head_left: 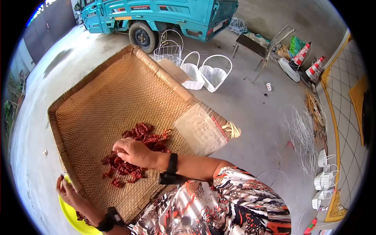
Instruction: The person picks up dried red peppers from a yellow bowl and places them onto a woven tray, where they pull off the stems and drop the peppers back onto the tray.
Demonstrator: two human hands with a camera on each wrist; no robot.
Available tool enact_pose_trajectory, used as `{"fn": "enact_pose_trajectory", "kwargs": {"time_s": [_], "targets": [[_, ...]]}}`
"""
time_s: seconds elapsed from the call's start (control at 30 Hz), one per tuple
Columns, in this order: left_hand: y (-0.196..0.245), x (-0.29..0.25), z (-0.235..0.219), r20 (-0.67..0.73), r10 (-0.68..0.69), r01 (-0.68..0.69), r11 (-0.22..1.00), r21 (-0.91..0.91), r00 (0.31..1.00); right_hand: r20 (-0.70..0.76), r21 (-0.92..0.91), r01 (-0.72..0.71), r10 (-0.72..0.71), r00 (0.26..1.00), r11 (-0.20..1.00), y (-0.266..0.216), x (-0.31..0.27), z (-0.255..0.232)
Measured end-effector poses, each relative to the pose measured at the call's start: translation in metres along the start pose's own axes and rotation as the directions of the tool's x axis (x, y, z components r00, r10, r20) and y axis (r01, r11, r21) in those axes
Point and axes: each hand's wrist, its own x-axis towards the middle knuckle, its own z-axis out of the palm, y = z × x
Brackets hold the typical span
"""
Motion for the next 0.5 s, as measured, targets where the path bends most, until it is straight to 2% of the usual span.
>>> {"fn": "enact_pose_trajectory", "kwargs": {"time_s": [0.03,0.1,0.13,0.2,0.23,0.27,0.3,0.33,0.37,0.4,0.43,0.47,0.5], "targets": [[-0.02,0.022,-0.026,-0.065,-0.01,0.014,0.998,0.064,0.998,0.021,0.034,-0.031,0.03,0.999,0.999,-0.001,0.0,-0.002],[-0.01,0.023,-0.034,-0.265,-0.105,0.125,0.99,0.062,0.958,0.028,0.048,-0.037,0.035,0.999,0.998,0.0,0.0,-0.001],[0.008,0.018,-0.028,-0.323,-0.101,0.182,0.956,0.229,0.941,0.033,0.057,-0.039,0.037,0.999,0.998,0.001,-0.001,0.001],[0.037,0.011,-0.019,-0.44,-0.056,0.307,0.795,0.524,0.896,0.066,-0.065,0.1,-0.096,0.993,0.993,0.007,-0.002,0.002],[0.037,0.011,-0.017,-0.364,0.053,0.157,0.839,0.522,0.93,0.093,-0.11,0.176,-0.166,0.982,0.978,0.01,-0.003,0.006],[0.032,0.004,-0.008,-0.328,-0.04,0.129,0.958,0.256,0.944,0.108,-0.213,0.333,-0.316,0.942,0.919,0.018,-0.005,0.01],[0.012,0.01,-0.014,-0.192,-0.027,0.084,0.953,0.292,0.981,0.164,-0.297,0.378,-0.343,0.925,0.877,0.012,-0.007,0.007],[0.008,0.004,-0.003,0.091,0.115,-0.133,0.964,0.228,0.989,0.246,-0.357,0.407,-0.336,0.909,0.841,0.014,-0.01,0.007],[0.006,-0.006,0.007,0.351,-0.031,-0.031,0.985,0.17,0.936,0.339,-0.368,0.417,-0.298,0.892,0.831,0.017,-0.011,0.006],[0.037,-0.028,0.028,0.423,-0.14,0.08,0.984,0.157,0.895,0.368,-0.351,0.435,-0.306,0.878,0.829,0.02,-0.011,0.007],[0.038,-0.034,0.034,0.562,0.011,-0.209,0.934,0.289,0.827,0.355,-0.322,0.428,-0.311,0.882,0.845,0.02,-0.011,0.005],[0.046,-0.048,0.044,0.622,-0.24,0.047,0.95,0.31,0.746,0.341,-0.323,0.42,-0.31,0.888,0.848,0.023,-0.012,0.004],[0.033,-0.054,0.047,0.719,-0.235,0.046,0.961,0.272,0.654,0.367,-0.385,0.39,-0.25,0.896,0.837,0.02,-0.011,0.001]]}}
